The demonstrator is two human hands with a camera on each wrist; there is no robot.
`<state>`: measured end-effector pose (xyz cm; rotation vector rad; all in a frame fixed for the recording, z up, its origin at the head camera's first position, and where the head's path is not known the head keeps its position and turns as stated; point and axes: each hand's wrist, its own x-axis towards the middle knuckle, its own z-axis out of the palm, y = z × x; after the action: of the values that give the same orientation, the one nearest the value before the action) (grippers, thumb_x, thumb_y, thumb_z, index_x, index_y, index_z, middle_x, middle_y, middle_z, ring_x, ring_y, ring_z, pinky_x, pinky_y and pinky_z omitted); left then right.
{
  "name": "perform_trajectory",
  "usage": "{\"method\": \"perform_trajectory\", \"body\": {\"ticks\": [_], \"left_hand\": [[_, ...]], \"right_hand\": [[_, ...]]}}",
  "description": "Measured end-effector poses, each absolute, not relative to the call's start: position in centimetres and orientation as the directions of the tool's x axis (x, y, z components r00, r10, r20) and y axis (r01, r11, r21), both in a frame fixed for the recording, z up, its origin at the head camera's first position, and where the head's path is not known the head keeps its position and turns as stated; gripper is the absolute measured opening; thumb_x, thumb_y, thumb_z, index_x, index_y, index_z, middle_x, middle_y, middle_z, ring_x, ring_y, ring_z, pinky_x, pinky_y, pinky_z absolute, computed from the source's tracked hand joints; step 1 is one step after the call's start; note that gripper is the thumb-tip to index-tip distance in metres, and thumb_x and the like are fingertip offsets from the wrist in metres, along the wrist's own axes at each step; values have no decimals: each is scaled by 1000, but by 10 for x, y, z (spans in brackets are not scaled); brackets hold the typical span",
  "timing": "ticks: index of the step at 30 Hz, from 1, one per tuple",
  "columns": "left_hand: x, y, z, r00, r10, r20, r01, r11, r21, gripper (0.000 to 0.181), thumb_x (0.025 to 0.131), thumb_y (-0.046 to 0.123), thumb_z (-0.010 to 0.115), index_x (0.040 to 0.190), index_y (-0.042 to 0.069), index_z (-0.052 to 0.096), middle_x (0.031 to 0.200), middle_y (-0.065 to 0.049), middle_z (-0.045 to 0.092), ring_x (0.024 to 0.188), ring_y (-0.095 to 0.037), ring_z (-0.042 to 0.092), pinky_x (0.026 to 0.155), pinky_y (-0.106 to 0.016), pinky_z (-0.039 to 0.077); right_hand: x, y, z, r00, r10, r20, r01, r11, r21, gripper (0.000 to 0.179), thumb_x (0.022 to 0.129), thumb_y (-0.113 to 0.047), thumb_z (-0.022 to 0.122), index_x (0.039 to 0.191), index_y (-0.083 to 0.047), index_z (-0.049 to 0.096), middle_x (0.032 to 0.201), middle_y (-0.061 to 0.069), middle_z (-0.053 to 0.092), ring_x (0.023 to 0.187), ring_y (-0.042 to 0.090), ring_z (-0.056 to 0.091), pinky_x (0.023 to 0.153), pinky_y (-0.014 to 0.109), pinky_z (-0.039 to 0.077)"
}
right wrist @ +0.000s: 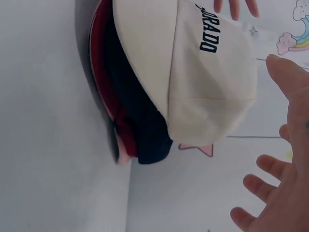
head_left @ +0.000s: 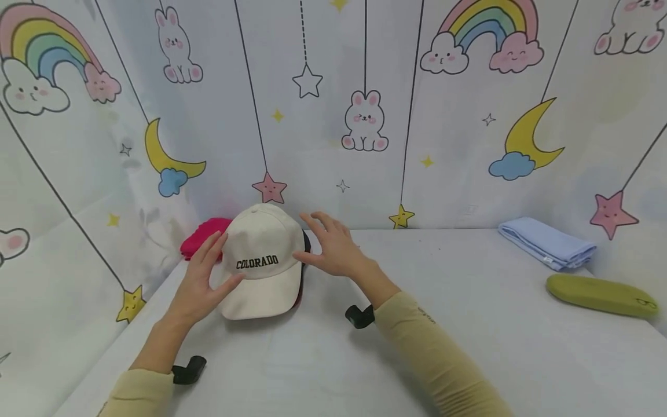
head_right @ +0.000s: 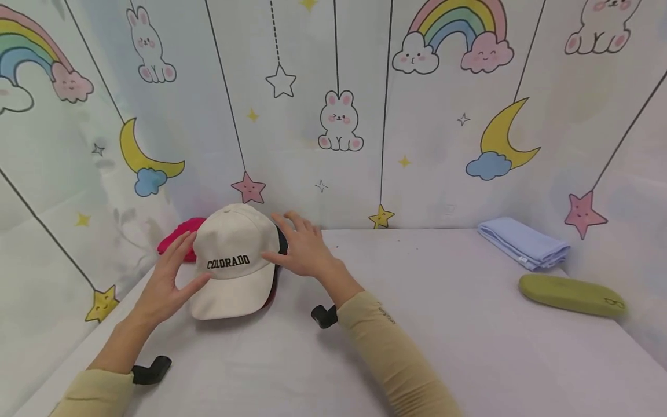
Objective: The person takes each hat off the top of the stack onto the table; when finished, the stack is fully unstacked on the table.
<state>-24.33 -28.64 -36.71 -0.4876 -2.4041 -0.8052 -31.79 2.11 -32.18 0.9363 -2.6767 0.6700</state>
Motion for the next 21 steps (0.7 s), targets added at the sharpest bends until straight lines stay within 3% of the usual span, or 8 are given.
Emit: {"method": "perform_trajectory", "body": {"ticks": [5,10,21], "left_hand": [[-246,-294,-374,-806,109,582,456,740,493,91,88,21,77,161,14,24,162,-17,25,146,-43,23,103,-76,27],[-248,-300,-379,-845,60,531,403,725,559,92,91,26,74,163,20,17,163,-18,22,146,-43,23,103,-74,30],[-250,-307,-394,-911,22,413,327,647,689,90,95,27,70,163,14,12,154,-26,32,130,-47,44,100,-64,42]], "right_hand": [[-323,12,-326,-779,-516,356,-626,664,-409,87,93,-56,66,162,-27,23,159,9,29,140,35,35,110,57,34],[-327,5,-330,-796,-492,354,-606,627,-490,86,92,-54,67,162,-29,23,159,10,28,141,35,33,108,58,38],[-329,-13,-334,-843,-430,324,-527,537,-659,88,91,-52,70,162,-31,22,153,11,29,137,32,36,106,56,39]]}}
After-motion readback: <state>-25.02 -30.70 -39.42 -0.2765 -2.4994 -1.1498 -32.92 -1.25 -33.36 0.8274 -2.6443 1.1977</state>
